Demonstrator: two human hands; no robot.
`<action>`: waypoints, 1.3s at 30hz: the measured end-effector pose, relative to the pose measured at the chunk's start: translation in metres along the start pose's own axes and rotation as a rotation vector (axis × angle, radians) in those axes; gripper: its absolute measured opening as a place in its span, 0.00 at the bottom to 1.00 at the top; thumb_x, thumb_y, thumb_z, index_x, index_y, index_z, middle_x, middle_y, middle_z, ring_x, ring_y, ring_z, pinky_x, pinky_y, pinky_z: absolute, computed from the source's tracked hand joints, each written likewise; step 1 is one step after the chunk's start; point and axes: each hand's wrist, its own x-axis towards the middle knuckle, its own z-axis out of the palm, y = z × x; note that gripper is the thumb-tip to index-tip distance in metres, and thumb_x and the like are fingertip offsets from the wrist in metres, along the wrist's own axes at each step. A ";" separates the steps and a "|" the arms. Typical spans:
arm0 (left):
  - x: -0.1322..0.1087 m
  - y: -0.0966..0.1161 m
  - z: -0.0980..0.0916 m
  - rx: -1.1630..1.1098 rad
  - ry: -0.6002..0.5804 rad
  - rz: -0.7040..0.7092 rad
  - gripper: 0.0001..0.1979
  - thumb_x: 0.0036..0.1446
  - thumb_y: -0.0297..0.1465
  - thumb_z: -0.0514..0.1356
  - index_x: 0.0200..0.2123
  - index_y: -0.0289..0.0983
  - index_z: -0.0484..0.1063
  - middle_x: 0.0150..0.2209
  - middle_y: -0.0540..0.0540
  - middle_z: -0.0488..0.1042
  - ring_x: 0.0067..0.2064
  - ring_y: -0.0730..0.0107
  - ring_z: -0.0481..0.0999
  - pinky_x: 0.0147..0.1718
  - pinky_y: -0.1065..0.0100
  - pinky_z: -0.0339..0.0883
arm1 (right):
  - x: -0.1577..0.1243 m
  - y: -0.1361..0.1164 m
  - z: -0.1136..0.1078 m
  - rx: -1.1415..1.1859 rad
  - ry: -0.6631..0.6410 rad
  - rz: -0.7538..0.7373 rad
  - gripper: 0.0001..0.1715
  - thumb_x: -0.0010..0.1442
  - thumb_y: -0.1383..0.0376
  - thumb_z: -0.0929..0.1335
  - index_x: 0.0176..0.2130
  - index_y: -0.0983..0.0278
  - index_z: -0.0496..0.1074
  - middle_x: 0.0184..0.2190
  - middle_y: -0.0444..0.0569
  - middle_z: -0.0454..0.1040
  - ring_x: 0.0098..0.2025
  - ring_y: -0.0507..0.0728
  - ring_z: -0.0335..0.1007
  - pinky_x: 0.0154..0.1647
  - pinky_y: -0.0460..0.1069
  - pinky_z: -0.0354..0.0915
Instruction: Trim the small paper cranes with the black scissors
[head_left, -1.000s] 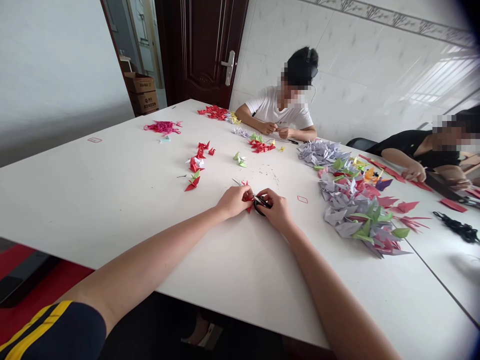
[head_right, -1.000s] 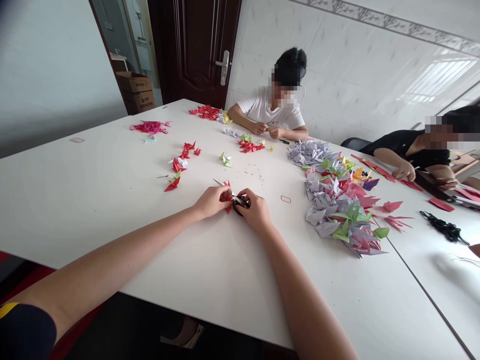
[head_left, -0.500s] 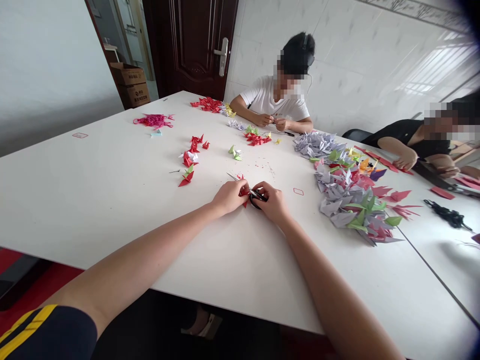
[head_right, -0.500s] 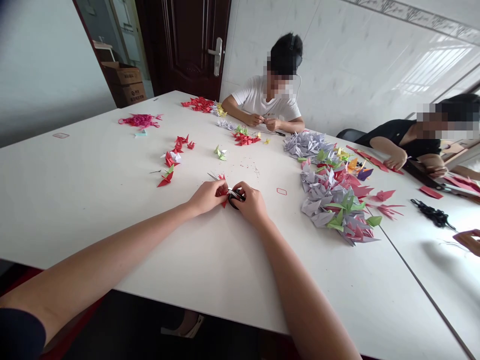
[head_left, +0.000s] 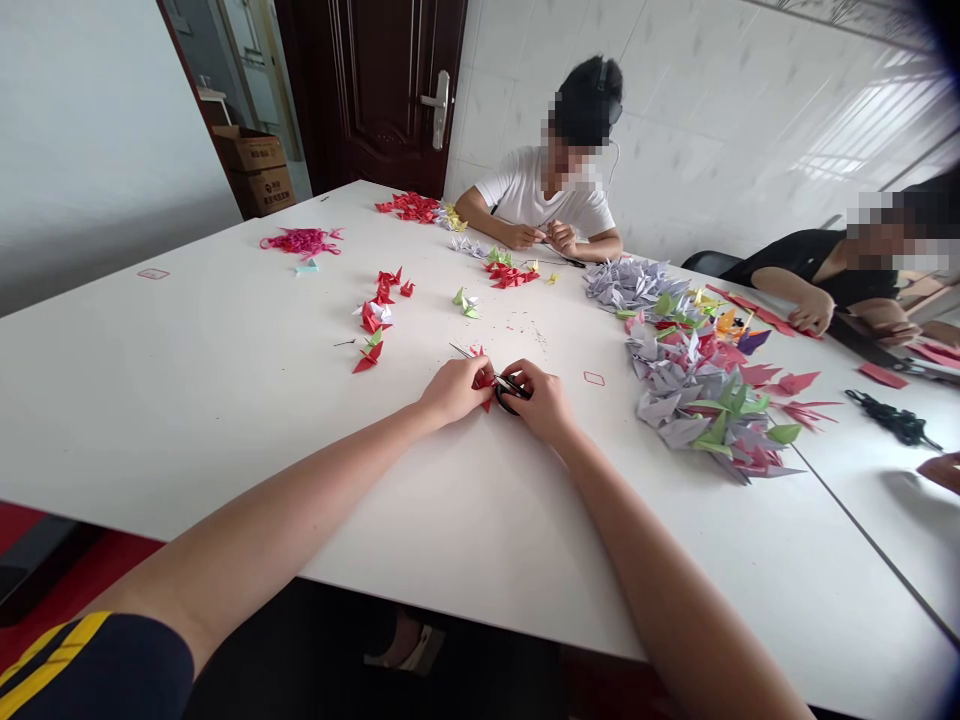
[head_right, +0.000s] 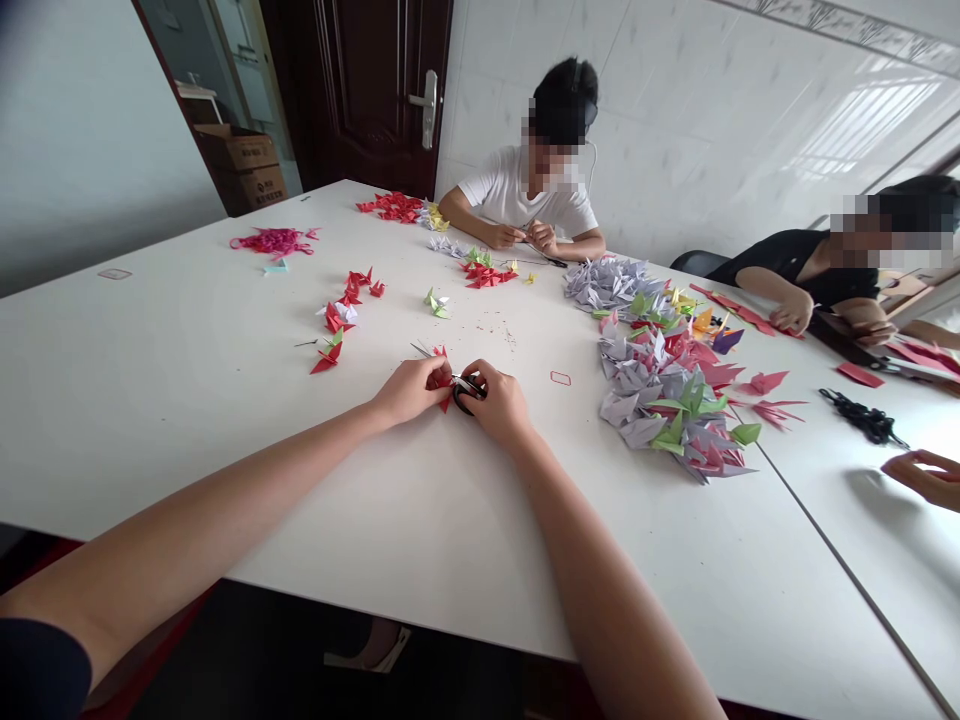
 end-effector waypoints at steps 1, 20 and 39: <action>0.000 0.000 0.000 0.002 -0.001 -0.001 0.02 0.54 0.29 0.59 0.30 0.39 0.67 0.27 0.52 0.74 0.30 0.69 0.73 0.30 0.69 0.60 | 0.000 0.000 0.000 -0.001 0.001 -0.002 0.15 0.48 0.63 0.69 0.39 0.57 0.71 0.27 0.40 0.71 0.27 0.52 0.60 0.29 0.46 0.56; -0.001 0.001 0.001 0.004 -0.005 -0.014 0.03 0.53 0.27 0.59 0.31 0.40 0.66 0.27 0.52 0.75 0.31 0.67 0.74 0.31 0.68 0.63 | -0.001 0.001 0.000 -0.015 0.004 -0.007 0.14 0.49 0.62 0.69 0.39 0.57 0.70 0.27 0.40 0.72 0.26 0.53 0.61 0.29 0.47 0.56; -0.001 0.004 0.001 0.057 -0.005 -0.006 0.05 0.53 0.25 0.58 0.31 0.41 0.66 0.27 0.51 0.76 0.32 0.65 0.75 0.32 0.67 0.65 | 0.000 0.001 0.000 -0.017 0.002 -0.027 0.14 0.50 0.62 0.69 0.39 0.57 0.70 0.27 0.41 0.73 0.26 0.52 0.61 0.29 0.47 0.56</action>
